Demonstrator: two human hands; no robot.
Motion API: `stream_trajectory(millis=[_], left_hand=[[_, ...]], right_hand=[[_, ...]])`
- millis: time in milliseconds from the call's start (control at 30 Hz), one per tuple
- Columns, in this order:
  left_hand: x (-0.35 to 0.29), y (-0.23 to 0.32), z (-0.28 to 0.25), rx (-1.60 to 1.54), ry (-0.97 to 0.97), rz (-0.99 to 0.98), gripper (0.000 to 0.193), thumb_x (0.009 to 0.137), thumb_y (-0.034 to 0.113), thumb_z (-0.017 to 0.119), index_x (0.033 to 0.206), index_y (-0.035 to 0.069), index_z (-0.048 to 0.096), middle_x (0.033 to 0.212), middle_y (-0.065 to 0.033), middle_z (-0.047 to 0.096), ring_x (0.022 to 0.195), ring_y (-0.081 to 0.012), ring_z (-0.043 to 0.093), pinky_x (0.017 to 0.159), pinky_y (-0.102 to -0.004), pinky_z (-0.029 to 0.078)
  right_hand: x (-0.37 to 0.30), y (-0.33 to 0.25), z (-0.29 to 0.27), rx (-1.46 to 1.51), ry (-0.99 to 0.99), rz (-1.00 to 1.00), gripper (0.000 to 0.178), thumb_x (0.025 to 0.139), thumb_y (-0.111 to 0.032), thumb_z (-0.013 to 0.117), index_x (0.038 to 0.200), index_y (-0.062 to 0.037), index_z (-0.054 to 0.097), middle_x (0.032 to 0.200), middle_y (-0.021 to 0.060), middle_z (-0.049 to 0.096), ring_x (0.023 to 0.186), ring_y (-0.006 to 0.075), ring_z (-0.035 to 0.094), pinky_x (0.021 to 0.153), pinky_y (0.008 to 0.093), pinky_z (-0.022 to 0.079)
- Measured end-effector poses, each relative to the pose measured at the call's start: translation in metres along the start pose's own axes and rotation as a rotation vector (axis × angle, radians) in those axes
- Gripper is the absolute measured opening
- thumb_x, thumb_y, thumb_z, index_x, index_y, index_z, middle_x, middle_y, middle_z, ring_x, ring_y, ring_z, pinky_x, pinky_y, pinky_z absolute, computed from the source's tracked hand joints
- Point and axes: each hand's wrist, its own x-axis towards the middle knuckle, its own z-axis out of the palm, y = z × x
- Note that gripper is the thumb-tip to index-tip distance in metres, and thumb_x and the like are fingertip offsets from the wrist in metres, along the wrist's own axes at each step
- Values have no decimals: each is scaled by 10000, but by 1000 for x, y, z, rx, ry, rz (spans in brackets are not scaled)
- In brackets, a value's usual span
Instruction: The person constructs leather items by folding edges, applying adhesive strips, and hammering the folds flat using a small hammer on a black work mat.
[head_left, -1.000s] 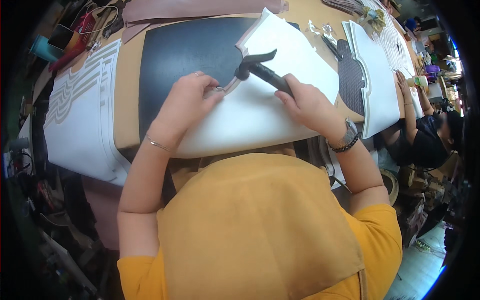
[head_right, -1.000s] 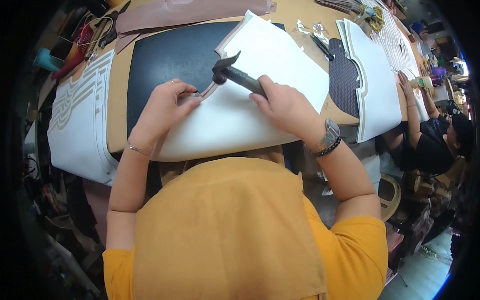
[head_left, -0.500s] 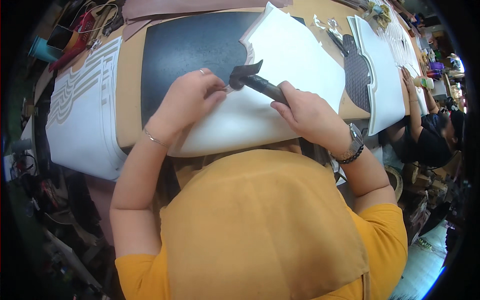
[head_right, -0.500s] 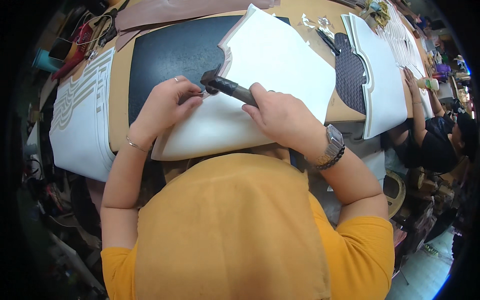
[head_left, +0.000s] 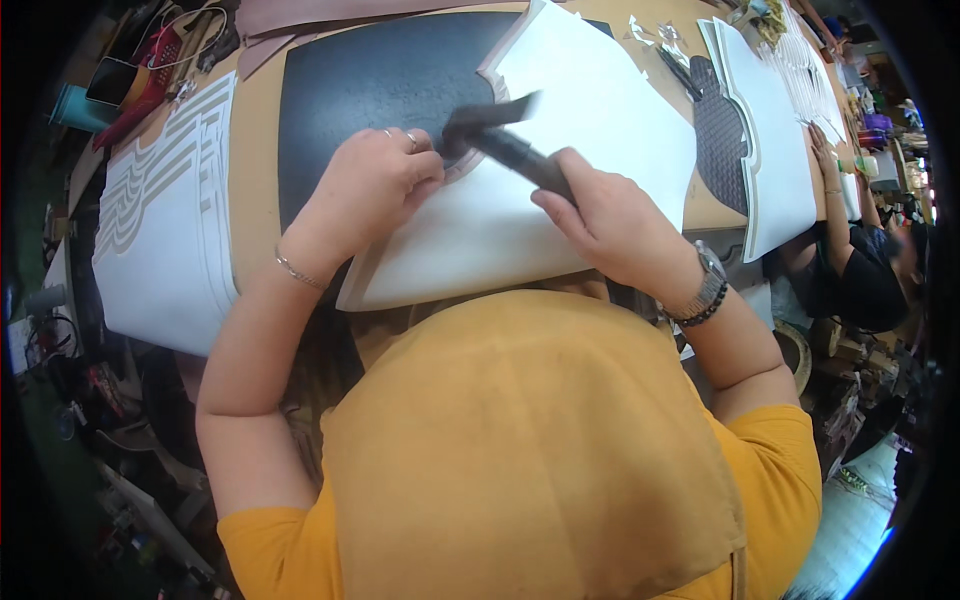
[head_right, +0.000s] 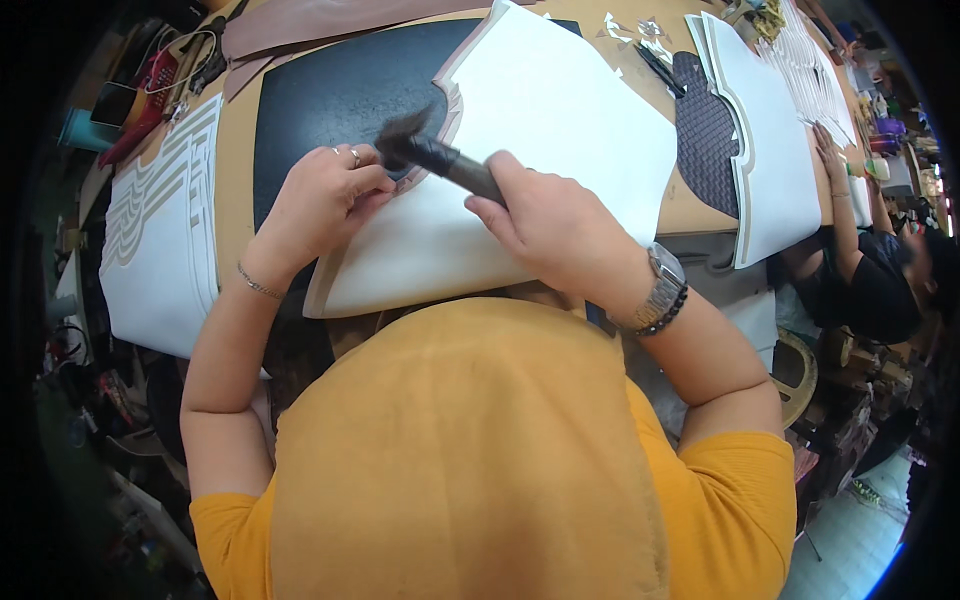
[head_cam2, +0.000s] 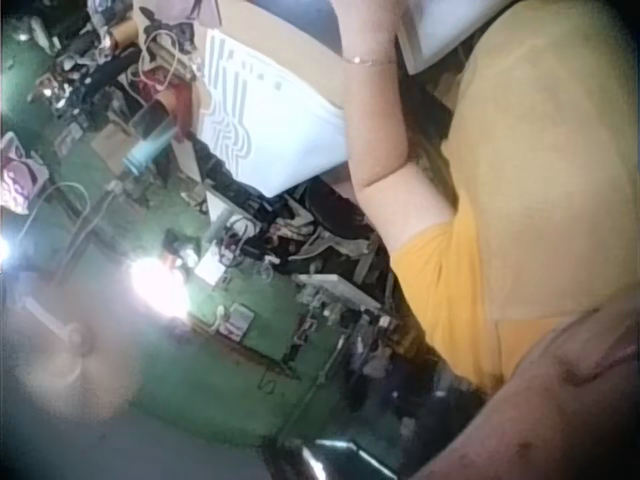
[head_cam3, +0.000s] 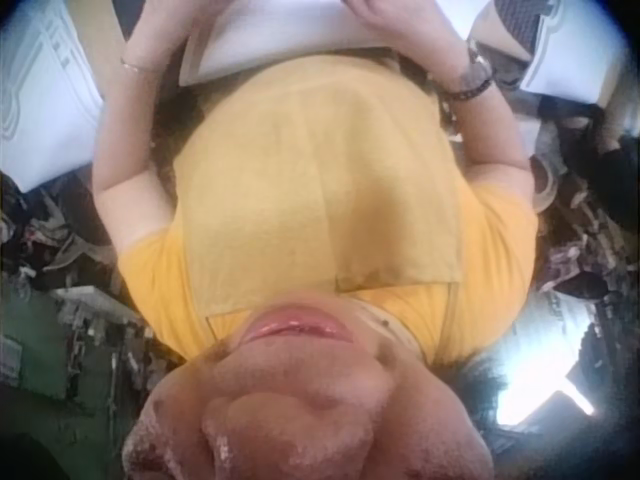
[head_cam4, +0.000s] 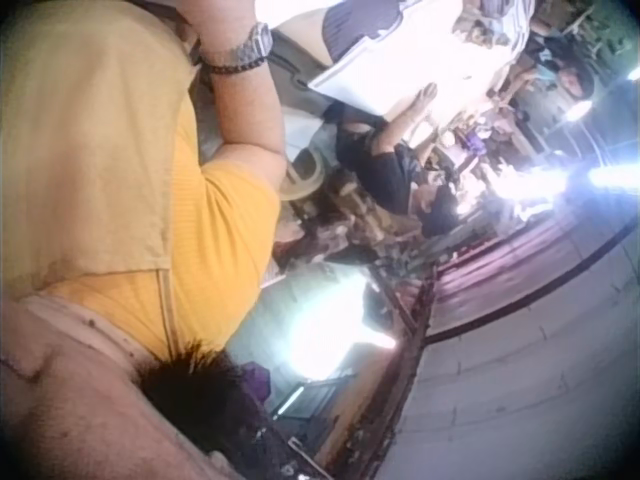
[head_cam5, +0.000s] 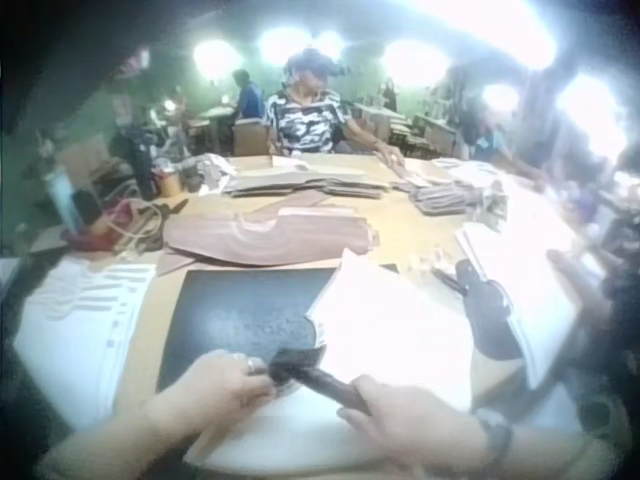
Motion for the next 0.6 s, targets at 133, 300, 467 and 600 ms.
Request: stream_trajectory(millis=[133, 300, 467, 600], left_hand=[[-5, 4, 3, 79, 53, 22, 53, 809, 94, 729, 824, 81, 680, 877, -25, 655, 781, -251, 611, 701, -385, 479], [-6, -9, -6, -221, -53, -159, 108, 819, 93, 746, 906, 49, 698, 886, -61, 687, 838, -263, 634, 757, -370, 500], [2, -25, -19, -384, -248, -223, 135, 830, 83, 739, 946, 30, 695, 895, -113, 695, 862, -282, 647, 779, -368, 508], [8, -29, -19, -286, -258, -66, 111, 839, 85, 727, 938, 51, 690, 868, -91, 683, 854, -288, 640, 789, -373, 500]], right_hand=[[1, -8, -4, -123, -37, 22, 298, 1001, -308, 578, 1014, -23, 490, 779, 223, 653, 722, 423, 653, 643, 492, 526], [-7, -1, 7, -173, -76, 11, 317, 1005, -299, 573, 1012, 4, 482, 768, 221, 656, 719, 425, 656, 639, 489, 528], [-10, 0, 9, -138, -80, 16, 324, 1007, -291, 569, 1009, 18, 473, 755, 235, 646, 719, 434, 651, 638, 497, 523], [-9, 0, 9, -110, -91, 19, 318, 1008, -282, 567, 1002, 17, 462, 750, 244, 641, 716, 442, 646, 638, 500, 521]])
